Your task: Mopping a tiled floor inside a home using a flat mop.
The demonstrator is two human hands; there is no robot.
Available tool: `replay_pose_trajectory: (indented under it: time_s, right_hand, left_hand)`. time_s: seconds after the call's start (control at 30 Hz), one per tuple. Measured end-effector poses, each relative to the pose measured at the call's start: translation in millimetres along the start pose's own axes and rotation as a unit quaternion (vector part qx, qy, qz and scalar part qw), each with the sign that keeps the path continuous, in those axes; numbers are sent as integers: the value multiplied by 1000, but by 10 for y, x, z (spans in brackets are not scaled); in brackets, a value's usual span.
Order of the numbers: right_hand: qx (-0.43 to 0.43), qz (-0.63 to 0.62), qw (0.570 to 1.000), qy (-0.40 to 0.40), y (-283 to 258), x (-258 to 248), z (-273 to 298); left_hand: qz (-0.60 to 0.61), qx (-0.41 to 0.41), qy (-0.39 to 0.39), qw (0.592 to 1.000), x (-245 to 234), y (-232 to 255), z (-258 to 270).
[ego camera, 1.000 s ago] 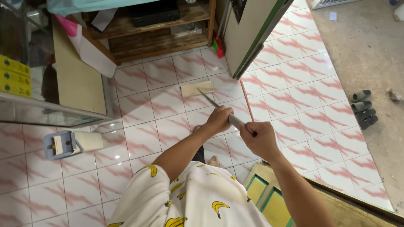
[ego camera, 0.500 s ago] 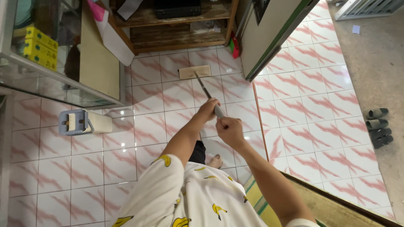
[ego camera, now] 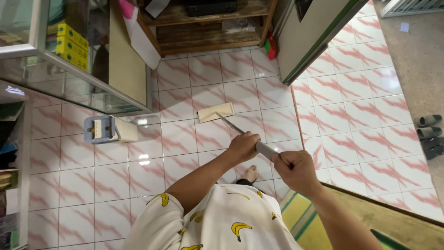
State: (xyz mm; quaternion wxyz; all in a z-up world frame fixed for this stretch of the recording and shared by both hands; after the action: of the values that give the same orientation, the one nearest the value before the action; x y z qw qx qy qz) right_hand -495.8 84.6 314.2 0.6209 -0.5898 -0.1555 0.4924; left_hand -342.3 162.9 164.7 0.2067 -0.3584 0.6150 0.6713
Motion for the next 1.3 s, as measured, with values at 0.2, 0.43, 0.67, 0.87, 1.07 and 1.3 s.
replay_pose_trajectory:
  time_s: [0.2, 0.43, 0.67, 0.87, 1.07, 1.3]
  right_hand:
    - [-132, 57, 984, 102, -182, 1067, 65]
    - [-162, 28, 983, 86, -125, 2468, -126]
    - [-170, 55, 982, 67, -294, 2410, 446]
    - [-38, 115, 993, 16, -743, 1735, 1200]
    - [-12, 71, 997, 32, -579, 1747, 1701]
    - [-168, 56, 980, 94, -64, 2473, 1726]
  left_hand:
    - [-3, 21, 52, 998, -27, -860, 520]
    - [22, -11, 102, 994, 63, -2225, 959]
    - [9, -4, 73, 997, -101, -1587, 1415]
    - [40, 37, 18, 998, -83, -498, 1822]
    - [38, 49, -22, 998, -33, -87, 2119]
    - [13, 43, 50, 998, 495, -880, 2281]
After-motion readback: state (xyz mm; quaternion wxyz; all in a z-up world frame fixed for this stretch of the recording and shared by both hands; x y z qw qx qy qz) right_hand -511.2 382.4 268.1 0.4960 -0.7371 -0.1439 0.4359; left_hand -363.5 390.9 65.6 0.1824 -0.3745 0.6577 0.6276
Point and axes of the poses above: each hand's wrist, its own z-axis away from the middle knuckle, its own x-axis out of the palm, y = z × x, the point moved 4 cm from there along -z, towards the middle knuckle, and after that the axes turned 9 degrees about x, right-handed, at the moved point
